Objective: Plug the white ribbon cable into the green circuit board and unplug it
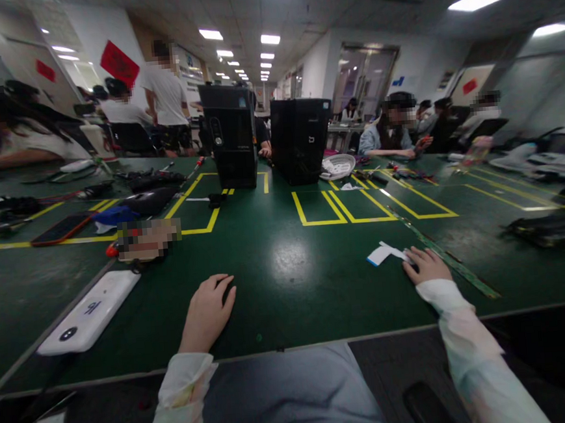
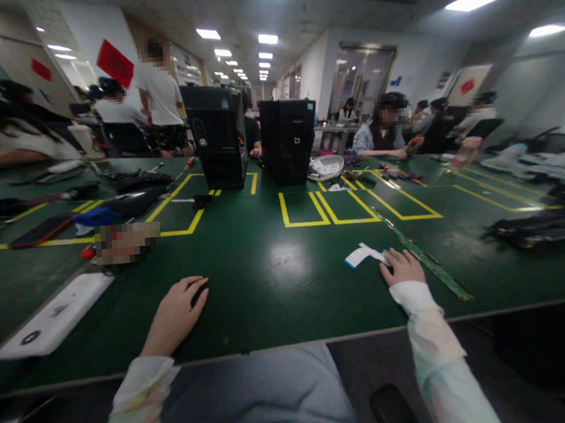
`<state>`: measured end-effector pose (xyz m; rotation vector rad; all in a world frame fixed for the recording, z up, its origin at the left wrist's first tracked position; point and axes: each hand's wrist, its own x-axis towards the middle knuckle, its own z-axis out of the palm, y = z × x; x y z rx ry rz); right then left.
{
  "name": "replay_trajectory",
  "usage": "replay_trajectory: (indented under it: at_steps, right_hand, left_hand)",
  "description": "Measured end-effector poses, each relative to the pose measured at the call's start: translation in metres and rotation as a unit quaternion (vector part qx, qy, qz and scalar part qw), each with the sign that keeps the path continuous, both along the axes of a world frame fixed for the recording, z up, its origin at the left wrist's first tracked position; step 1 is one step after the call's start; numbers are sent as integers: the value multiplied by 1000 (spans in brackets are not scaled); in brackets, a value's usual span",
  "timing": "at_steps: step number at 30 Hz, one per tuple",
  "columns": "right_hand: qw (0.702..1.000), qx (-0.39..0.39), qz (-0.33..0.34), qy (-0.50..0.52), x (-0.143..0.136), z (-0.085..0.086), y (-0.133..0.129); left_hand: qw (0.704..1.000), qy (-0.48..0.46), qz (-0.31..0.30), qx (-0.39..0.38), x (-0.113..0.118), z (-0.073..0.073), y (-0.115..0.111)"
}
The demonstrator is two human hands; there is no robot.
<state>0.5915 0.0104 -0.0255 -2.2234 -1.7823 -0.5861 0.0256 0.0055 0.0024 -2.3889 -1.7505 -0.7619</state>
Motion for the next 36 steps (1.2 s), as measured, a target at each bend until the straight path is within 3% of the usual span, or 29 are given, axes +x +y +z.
replay_trajectory:
  at_steps: [5, 10, 15, 19, 31, 36]
  right_hand:
    - [985, 16, 162, 56, -83, 1, -3]
    - [931, -39, 343, 117, -197, 15, -20]
    - [898, -103, 402, 149, -274, 25, -27]
    - [904, -102, 383, 158, -301, 26, -26]
    - [935, -104, 299, 161, -335, 34, -25]
    - [934, -114, 297, 160, -352, 30, -21]
  left_hand:
    - [1000, 4, 0, 3, 0, -1, 1]
    - [1000, 9, 3, 4, 0, 0, 1]
    - [1000, 12, 3, -1, 0, 1, 0]
    - [1000, 13, 4, -3, 0, 1, 1]
    - [1000, 8, 7, -10, 1, 1, -1]
    - [1000, 6, -2, -4, 1, 1, 0]
